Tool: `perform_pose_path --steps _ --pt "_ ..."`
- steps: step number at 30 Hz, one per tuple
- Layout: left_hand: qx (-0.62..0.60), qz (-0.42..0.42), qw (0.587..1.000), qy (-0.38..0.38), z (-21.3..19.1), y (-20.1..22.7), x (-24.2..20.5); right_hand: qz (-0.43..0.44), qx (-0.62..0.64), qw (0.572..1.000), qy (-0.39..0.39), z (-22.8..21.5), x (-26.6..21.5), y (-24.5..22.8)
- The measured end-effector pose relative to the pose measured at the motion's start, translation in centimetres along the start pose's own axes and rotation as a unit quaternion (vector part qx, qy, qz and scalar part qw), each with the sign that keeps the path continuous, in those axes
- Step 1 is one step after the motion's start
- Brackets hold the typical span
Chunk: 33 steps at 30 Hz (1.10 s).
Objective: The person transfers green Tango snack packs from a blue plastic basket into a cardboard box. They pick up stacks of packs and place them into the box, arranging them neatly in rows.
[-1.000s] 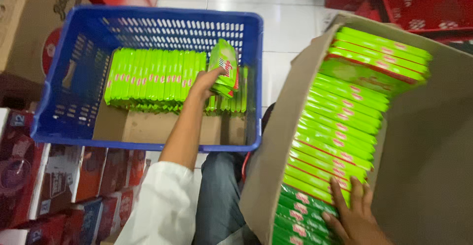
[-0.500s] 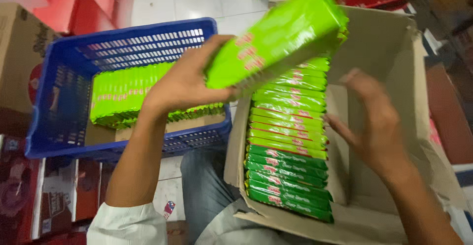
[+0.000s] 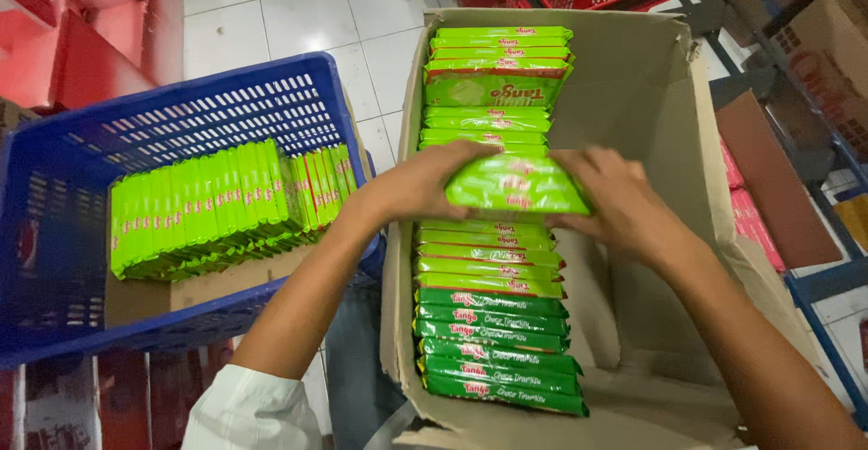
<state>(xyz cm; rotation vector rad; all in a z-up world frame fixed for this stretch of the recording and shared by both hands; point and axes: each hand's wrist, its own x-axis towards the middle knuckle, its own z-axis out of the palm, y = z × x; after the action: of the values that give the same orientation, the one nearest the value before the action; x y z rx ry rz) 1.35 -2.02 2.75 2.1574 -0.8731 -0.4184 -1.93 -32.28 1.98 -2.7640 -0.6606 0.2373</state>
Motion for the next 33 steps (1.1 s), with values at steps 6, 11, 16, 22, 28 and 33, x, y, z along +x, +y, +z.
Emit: perform_pose_path --steps 6,11,16,22,28,33 --pt "0.134 0.017 0.963 0.234 1.1 -5.9 1.8 -0.002 -0.06 0.993 0.106 0.7 6.6 6.2" --pt "0.094 -0.01 0.948 0.304 0.9 -7.2 1.7 -0.001 -0.061 0.993 0.101 1.4 11.8 7.8" --pt "-0.014 -0.053 0.946 0.319 0.8 -6.6 1.8 -0.048 -0.068 0.993 0.086 2.5 15.2 4.4" --pt "0.077 -0.131 0.953 0.262 0.5 -5.9 2.1 -0.102 -0.16 0.958 0.216 6.8 15.4 5.0" --pt "0.3 -0.242 0.914 0.127 0.6 -5.1 3.1 0.015 -0.152 0.975 0.162 6.5 14.7 1.4" --pt "0.357 -0.285 0.882 0.114 1.8 -6.0 3.9 0.052 -0.18 0.971 0.148 8.5 16.9 1.9"
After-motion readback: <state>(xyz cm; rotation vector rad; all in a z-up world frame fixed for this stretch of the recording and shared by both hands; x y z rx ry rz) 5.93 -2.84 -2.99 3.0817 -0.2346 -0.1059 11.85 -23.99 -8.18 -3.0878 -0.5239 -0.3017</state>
